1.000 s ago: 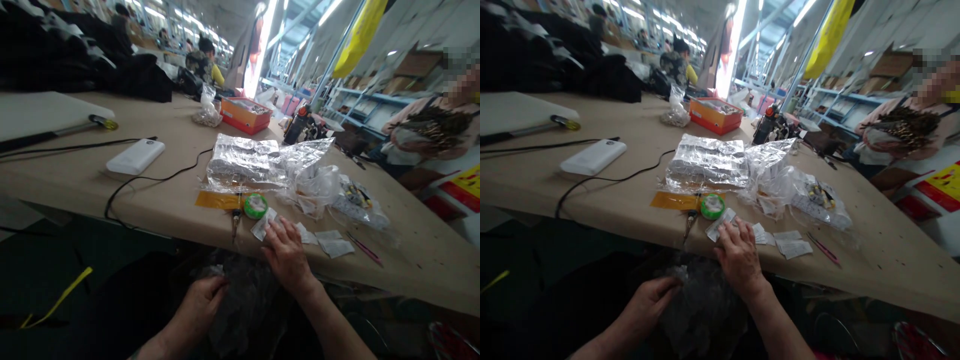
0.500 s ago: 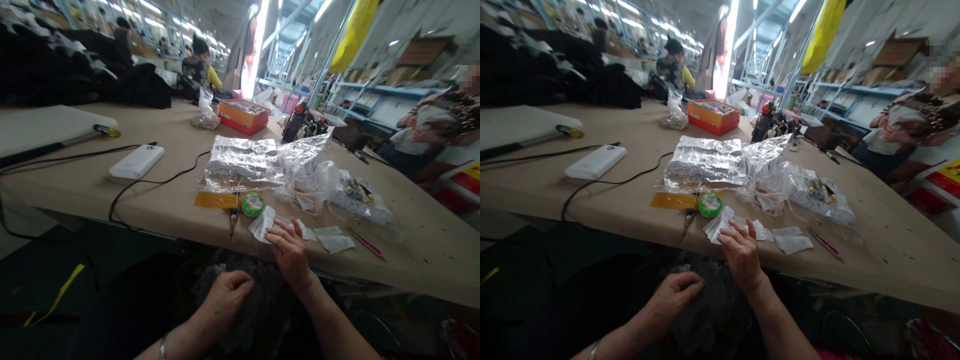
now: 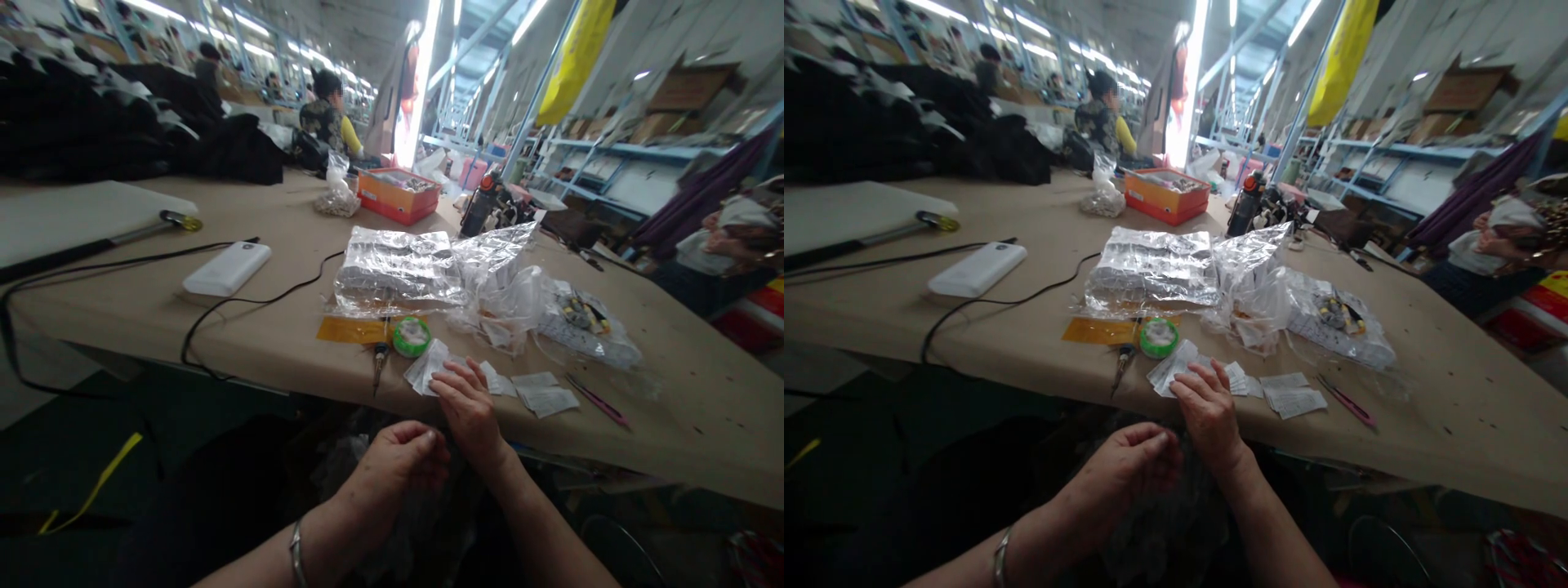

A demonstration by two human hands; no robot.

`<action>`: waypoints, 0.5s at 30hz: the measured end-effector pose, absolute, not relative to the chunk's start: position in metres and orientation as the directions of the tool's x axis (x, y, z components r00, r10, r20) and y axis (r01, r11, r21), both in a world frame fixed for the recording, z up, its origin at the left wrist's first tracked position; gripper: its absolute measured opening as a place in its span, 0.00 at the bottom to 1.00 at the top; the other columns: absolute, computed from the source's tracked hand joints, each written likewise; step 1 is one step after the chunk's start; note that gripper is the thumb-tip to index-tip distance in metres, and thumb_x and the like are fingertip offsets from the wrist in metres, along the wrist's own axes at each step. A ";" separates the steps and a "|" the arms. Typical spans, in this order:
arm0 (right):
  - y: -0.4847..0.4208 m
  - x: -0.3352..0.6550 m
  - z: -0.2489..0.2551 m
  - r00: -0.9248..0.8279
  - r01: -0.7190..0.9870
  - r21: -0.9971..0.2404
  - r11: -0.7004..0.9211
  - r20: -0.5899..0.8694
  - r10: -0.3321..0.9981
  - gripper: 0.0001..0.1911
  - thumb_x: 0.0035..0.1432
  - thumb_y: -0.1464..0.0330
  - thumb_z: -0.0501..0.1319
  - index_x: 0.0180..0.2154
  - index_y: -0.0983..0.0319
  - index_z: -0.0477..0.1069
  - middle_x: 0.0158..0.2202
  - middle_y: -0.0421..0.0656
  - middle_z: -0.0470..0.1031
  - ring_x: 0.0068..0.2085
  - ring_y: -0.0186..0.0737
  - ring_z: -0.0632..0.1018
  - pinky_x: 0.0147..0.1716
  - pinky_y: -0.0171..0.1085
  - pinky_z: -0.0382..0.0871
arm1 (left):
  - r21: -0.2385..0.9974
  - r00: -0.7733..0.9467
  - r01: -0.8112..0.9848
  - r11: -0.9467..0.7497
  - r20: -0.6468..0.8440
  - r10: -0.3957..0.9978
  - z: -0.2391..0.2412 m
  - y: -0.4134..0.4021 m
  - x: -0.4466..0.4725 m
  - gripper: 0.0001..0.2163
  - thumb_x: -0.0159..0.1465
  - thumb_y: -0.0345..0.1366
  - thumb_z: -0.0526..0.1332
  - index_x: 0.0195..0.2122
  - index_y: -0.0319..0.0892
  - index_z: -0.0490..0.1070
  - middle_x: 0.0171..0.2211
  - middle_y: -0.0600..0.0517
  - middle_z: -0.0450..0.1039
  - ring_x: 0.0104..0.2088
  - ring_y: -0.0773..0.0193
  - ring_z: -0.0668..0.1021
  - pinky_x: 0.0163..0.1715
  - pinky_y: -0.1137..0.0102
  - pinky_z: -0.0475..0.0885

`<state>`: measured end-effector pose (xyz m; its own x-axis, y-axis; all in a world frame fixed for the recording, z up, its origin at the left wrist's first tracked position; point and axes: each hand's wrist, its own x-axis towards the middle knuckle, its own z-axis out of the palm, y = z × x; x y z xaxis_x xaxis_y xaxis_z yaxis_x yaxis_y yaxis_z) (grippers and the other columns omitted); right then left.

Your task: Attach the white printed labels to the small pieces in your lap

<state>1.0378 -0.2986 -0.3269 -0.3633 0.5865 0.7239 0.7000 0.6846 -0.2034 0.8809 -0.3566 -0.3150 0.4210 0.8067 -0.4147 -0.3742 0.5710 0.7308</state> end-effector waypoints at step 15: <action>-0.295 1.037 -0.330 -0.295 0.690 -0.330 0.644 0.684 0.667 0.05 0.59 0.71 0.58 0.30 0.58 0.70 0.31 0.37 0.77 0.44 0.40 0.75 0.57 0.48 0.52 | 0.739 0.275 -0.508 0.444 -0.349 0.896 -0.301 -0.354 0.889 0.14 0.56 0.35 0.62 0.43 0.37 0.68 0.29 0.48 0.75 0.27 0.66 0.75 0.32 0.70 0.69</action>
<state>1.0370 -0.2946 -0.3299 -0.2953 0.6668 0.6842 0.6903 0.6440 -0.3297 0.8890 -0.3542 -0.3011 0.2749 0.8959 -0.3491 -0.5078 0.4436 0.7385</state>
